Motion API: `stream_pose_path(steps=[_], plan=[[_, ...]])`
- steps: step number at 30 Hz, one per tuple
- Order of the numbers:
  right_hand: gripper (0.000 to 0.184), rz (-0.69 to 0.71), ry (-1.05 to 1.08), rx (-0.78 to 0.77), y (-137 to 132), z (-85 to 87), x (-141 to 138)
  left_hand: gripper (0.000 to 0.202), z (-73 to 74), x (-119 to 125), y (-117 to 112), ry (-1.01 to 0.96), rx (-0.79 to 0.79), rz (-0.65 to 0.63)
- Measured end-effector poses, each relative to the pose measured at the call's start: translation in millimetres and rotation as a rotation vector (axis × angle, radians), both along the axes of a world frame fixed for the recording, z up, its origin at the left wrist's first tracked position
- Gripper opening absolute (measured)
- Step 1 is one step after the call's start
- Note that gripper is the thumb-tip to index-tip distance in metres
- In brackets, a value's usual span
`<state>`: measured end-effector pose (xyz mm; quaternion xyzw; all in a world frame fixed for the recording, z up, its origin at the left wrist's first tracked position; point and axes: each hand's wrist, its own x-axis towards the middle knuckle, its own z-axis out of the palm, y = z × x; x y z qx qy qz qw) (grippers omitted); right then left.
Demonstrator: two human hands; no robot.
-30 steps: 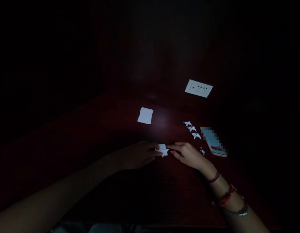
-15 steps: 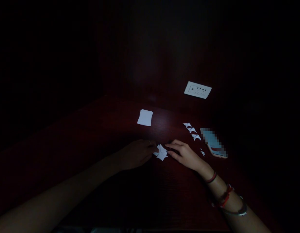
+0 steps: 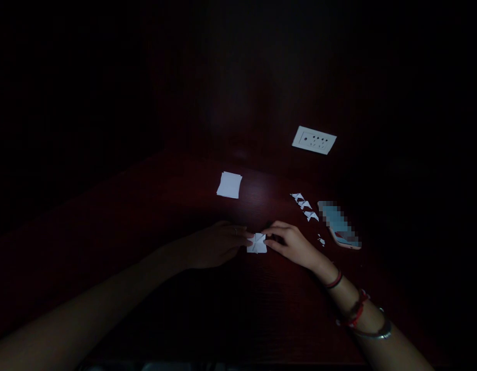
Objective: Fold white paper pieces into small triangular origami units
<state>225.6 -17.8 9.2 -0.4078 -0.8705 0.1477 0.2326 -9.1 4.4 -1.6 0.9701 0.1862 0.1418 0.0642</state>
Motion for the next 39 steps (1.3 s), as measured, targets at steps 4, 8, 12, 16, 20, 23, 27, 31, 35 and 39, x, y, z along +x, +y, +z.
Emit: stream_pose_path(steps=[4, 8, 12, 16, 20, 23, 27, 31, 35, 39], plan=[[0.009, -0.050, -0.013, 0.007, -4.4, 2.2, -6.0, 0.034, 2.9, 0.2, -0.7, -0.017, 0.087, 0.019], [0.007, -0.065, -0.013, 0.001, -5.7, 3.8, -9.8, 0.033, 14.4, 6.1, -10.0, -0.032, 0.133, 0.059], [0.009, -0.104, -0.002, -0.025, -2.7, 4.1, -11.8, 0.030, 20.0, 15.5, -21.1, 0.000, 0.148, 0.096], [0.012, -0.156, 0.006, -0.030, 0.9, 1.3, -12.9, 0.026, 16.6, 20.4, -24.1, 0.043, 0.161, 0.144], [0.012, -0.202, 0.015, -0.034, 3.1, -2.5, -11.3, 0.025, 14.4, 19.5, -21.2, 0.061, 0.168, 0.145], [0.007, -0.212, 0.014, -0.018, 3.5, -3.5, -10.6, 0.025, 13.2, 19.1, -19.3, 0.037, 0.179, 0.152], [0.001, -0.207, 0.020, -0.009, 2.7, -3.1, -12.1, 0.026, 7.4, 20.8, -17.5, -0.007, 0.164, 0.171], [0.002, -0.223, 0.033, -0.006, 2.4, -2.9, -13.8, 0.028, 0.9, 22.3, -16.2, -0.044, 0.160, 0.184], [0.006, -0.212, 0.043, -0.012, 2.0, -1.6, -15.3, 0.028, 0.2, 22.6, -16.2, -0.033, 0.142, 0.184], [0.008, -0.192, 0.054, -0.001, 0.4, 1.6, -16.8, 0.029, 0.7, 22.7, -16.1, -0.027, 0.139, 0.178]])
